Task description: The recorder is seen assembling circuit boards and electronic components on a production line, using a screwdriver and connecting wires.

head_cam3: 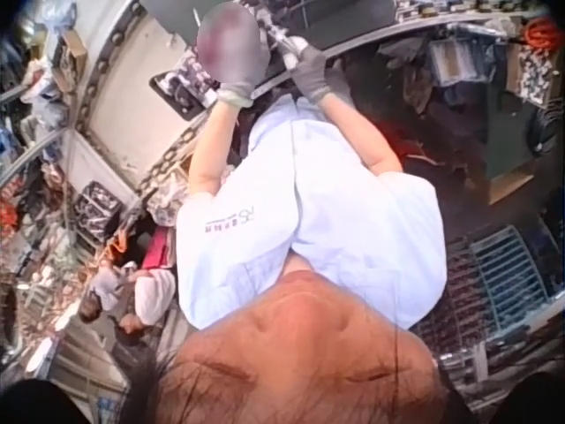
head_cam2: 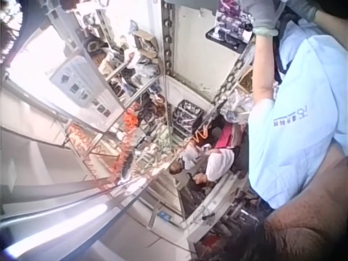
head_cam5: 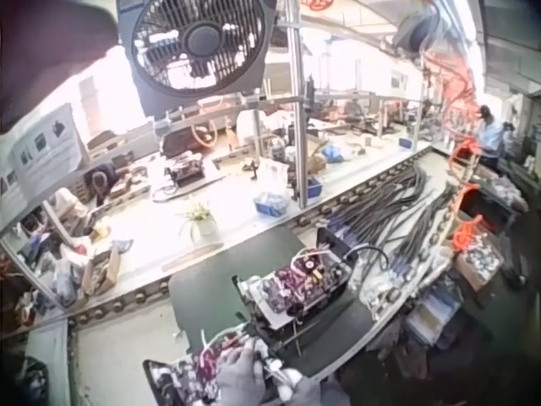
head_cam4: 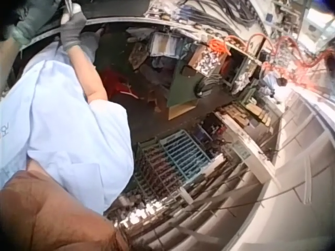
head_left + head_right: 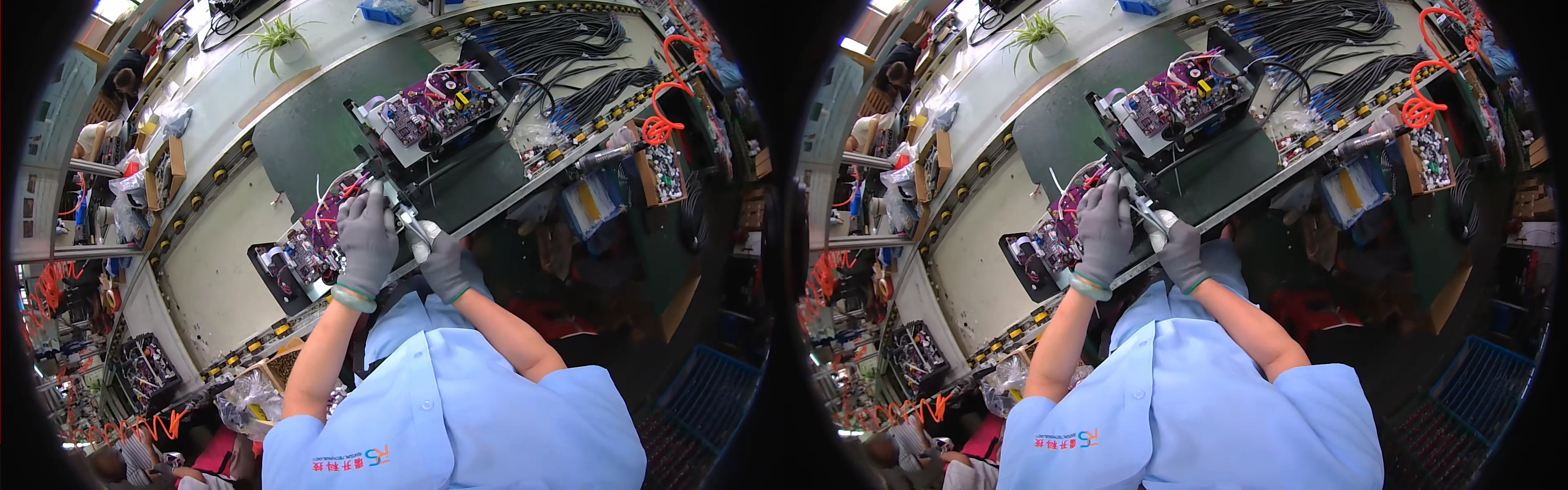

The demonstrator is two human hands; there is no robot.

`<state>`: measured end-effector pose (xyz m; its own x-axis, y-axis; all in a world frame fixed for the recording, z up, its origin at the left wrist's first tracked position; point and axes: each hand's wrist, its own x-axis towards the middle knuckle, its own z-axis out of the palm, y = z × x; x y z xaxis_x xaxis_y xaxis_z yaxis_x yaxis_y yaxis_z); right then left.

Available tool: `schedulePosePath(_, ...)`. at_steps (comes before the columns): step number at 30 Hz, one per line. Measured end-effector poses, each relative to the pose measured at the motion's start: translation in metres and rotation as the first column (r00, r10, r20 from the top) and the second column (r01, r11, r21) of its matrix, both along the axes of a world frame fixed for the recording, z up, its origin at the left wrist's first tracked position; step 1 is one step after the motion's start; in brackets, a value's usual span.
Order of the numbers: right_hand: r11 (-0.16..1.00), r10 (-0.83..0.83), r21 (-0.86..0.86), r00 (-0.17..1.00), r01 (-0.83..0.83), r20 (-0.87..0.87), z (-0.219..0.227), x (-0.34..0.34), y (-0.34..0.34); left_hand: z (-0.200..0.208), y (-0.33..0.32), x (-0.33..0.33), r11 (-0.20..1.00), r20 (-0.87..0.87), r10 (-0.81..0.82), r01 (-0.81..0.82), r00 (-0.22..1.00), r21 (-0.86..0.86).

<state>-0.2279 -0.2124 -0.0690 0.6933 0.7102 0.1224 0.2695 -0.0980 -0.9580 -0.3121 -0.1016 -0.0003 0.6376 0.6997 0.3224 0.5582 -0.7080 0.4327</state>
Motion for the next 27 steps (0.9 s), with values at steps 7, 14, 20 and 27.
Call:
schedulePosePath(7,0.990,0.122,-0.136,0.660,-0.030,0.741,0.020,0.020,-0.006,-0.010,0.022,0.011,0.842,0.002,0.169,-0.143,0.986,-0.519)
schedulePosePath(14,0.980,0.186,-0.185,0.636,-0.069,0.749,0.029,0.025,-0.017,-0.016,0.035,0.014,0.671,0.130,0.144,0.000,0.981,-0.741)
schedulePosePath(20,0.984,0.174,-0.097,0.652,-0.152,0.738,0.071,0.035,-0.023,-0.014,0.027,0.011,0.903,0.002,0.118,-0.106,0.993,-0.417)
schedulePosePath(27,0.941,0.280,-0.115,0.539,-0.320,0.794,0.101,0.060,0.038,-0.016,0.030,0.003,0.892,0.264,0.042,0.083,0.964,-0.445)
